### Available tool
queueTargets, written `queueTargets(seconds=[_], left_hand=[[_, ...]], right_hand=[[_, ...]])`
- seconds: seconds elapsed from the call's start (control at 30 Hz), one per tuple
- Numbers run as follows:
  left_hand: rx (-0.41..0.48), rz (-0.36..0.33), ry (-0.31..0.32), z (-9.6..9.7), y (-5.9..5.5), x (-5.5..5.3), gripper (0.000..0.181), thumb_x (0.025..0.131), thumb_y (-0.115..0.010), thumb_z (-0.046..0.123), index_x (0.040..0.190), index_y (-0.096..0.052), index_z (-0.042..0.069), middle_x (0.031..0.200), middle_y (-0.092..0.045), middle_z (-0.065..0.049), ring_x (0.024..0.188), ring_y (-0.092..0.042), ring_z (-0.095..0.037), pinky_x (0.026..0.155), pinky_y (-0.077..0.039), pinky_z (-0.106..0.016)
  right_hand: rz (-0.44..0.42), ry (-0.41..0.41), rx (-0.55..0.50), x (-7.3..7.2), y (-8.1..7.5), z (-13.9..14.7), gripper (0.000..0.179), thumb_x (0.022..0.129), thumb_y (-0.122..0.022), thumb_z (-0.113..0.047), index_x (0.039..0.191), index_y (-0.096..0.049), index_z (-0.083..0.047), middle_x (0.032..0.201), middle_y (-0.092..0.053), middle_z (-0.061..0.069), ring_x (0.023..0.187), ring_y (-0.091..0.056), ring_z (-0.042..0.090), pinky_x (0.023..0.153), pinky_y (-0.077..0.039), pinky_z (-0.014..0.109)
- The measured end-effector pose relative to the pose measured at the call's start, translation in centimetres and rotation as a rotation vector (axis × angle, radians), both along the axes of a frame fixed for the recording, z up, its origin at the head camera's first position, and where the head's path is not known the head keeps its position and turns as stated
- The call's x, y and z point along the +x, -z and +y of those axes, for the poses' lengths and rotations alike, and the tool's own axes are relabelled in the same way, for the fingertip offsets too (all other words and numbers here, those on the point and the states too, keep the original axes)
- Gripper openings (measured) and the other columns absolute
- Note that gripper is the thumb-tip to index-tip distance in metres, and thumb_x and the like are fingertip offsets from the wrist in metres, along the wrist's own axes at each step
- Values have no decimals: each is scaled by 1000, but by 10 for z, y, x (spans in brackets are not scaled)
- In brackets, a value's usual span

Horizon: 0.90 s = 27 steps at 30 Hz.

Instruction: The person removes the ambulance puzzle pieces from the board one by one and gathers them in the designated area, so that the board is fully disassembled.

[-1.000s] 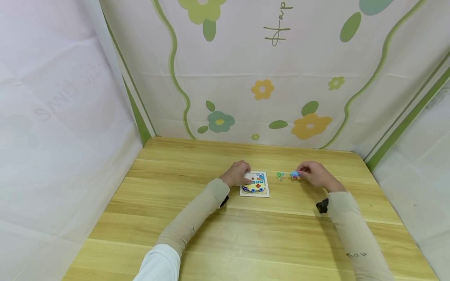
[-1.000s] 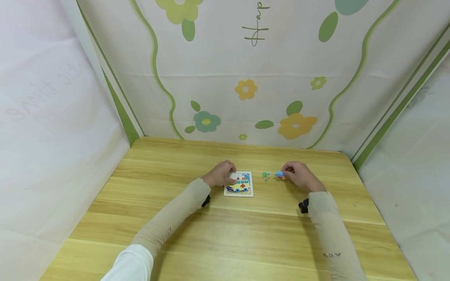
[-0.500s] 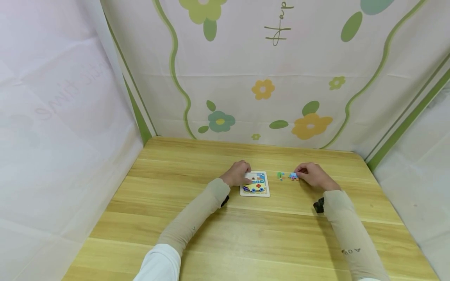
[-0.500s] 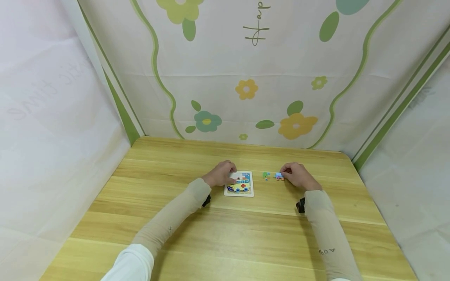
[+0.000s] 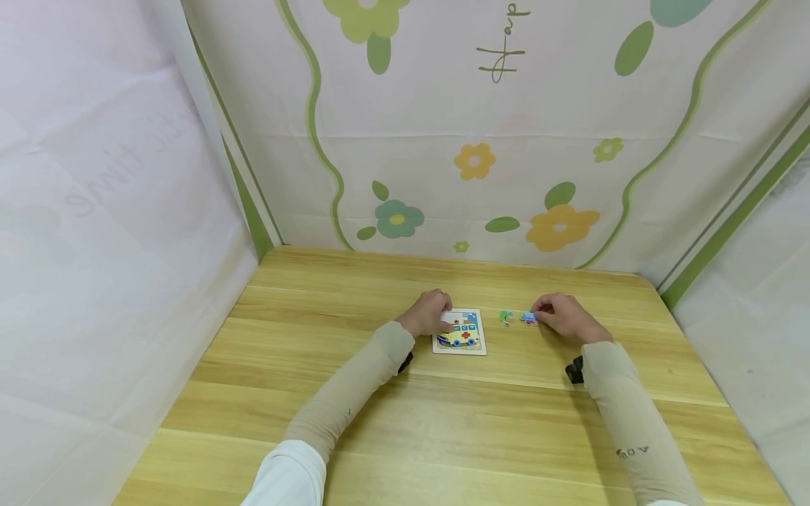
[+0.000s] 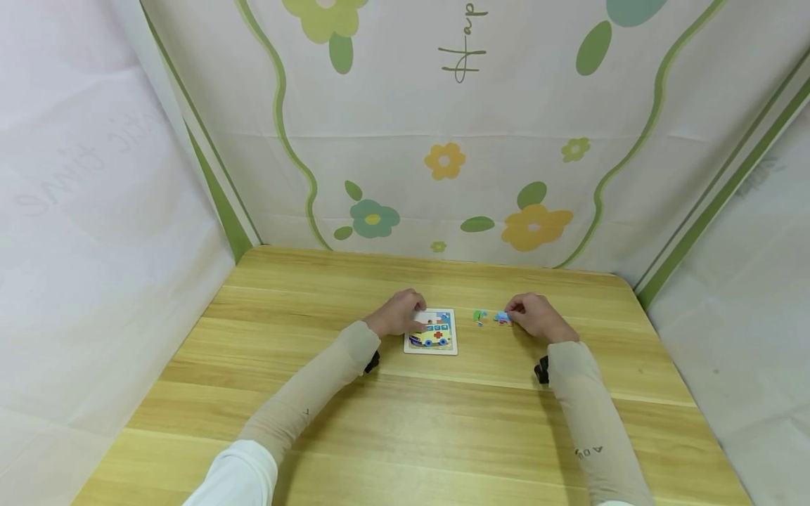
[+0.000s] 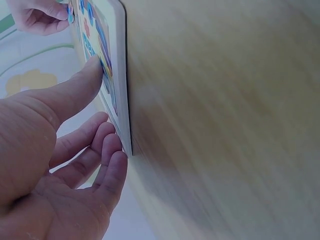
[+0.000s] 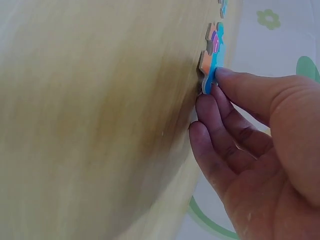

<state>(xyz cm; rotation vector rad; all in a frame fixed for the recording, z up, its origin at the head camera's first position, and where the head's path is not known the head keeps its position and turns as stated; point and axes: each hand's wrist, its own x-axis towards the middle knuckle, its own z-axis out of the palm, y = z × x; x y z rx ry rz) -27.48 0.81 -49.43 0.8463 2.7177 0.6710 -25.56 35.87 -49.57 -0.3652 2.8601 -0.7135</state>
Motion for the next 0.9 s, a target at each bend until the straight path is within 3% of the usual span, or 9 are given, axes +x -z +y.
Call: queueTargets(seconds=[0.33,0.6,0.9], left_hand=[[-1,-4,-10,-1,0,-1,43,93,-83,25,126,-69,1,123,-67,-10,111,-62,-21,101,-54,-33],[-4,-14,-12,-1,-3,1,43,93,-83,25,126,-69,1,123,-67,-10,111,-62,-21,101,-54,-33],[8,-13,-9,0,-5,3,43,93,-84,24,124,-69,-1,122,-67,-12,109,-61,-21,100,-54,-34]], right_hand=[[1,-67,35,0,-20,-18,14,103,-67,-10,109,-75,0,101,-76,11,91,-68,20,84,-57,43],[-33,-160,36,-8,-29,-57,17,98,-73,-8,113,-75,2,102,-75,10,90,-66,18,84,-58,40],[-9,-286,49,-11,-32,-108,18,96,-75,-5,113,-74,4,106,-75,13,92,-66,20,86,-58,41]])
